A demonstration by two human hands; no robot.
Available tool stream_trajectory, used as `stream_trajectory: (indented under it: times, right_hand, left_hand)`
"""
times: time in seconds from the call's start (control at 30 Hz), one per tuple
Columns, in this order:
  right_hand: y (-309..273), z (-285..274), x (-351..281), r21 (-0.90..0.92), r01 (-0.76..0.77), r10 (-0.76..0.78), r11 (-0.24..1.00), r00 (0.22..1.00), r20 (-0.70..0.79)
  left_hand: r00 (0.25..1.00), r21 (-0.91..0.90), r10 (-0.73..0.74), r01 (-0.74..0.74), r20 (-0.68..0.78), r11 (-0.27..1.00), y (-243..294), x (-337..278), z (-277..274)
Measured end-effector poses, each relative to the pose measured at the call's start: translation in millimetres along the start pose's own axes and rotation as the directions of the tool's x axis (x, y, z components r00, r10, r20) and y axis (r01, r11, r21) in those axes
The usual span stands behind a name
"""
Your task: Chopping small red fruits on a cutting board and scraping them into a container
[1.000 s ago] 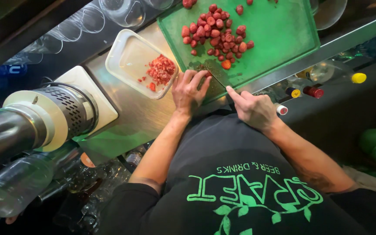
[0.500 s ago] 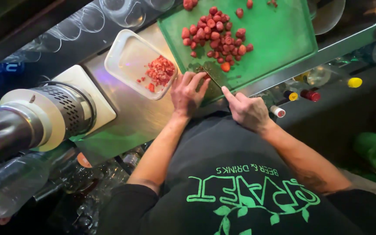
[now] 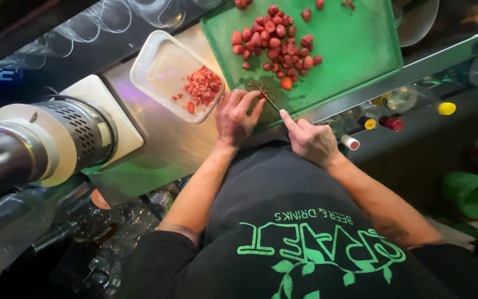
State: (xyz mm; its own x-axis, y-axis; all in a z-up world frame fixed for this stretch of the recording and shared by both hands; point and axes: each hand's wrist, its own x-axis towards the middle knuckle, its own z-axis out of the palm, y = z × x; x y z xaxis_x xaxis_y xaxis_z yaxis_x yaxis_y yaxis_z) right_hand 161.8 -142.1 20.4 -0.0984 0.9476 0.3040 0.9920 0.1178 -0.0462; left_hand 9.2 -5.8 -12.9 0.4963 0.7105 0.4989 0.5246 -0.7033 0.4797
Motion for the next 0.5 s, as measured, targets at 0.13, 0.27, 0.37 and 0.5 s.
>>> stream_trajectory:
  times: [0.13, 0.27, 0.37, 0.5]
  right_hand:
    - [-2.5, 11.2, 8.8, 0.026, 0.002, -0.002, 1.000, 1.000, -0.020]
    - [-1.9, 2.1, 16.5, 0.016, -0.016, 0.016, 1.000, 0.999, -0.044]
    - [-3.1, -5.4, 13.7, 0.002, -0.001, 0.002, 1.000, 0.999, -0.042]
    - [-3.1, -3.0, 5.1, 0.011, -0.007, 0.008, 1.000, 1.000, -0.016]
  left_hand:
    - [1.000, -0.006, -0.005, 0.005, -0.004, 1.000, 4.0, 3.5, -4.5]
    - [1.000, -0.008, -0.009, 0.009, -0.016, 1.000, 0.2, 1.4, -1.1]
    - [0.999, -0.030, -0.022, 0.022, -0.023, 0.999, -3.2, -2.7, 0.0]
    - [1.000, -0.019, -0.012, 0.012, -0.022, 1.000, -1.3, -1.7, 1.0]
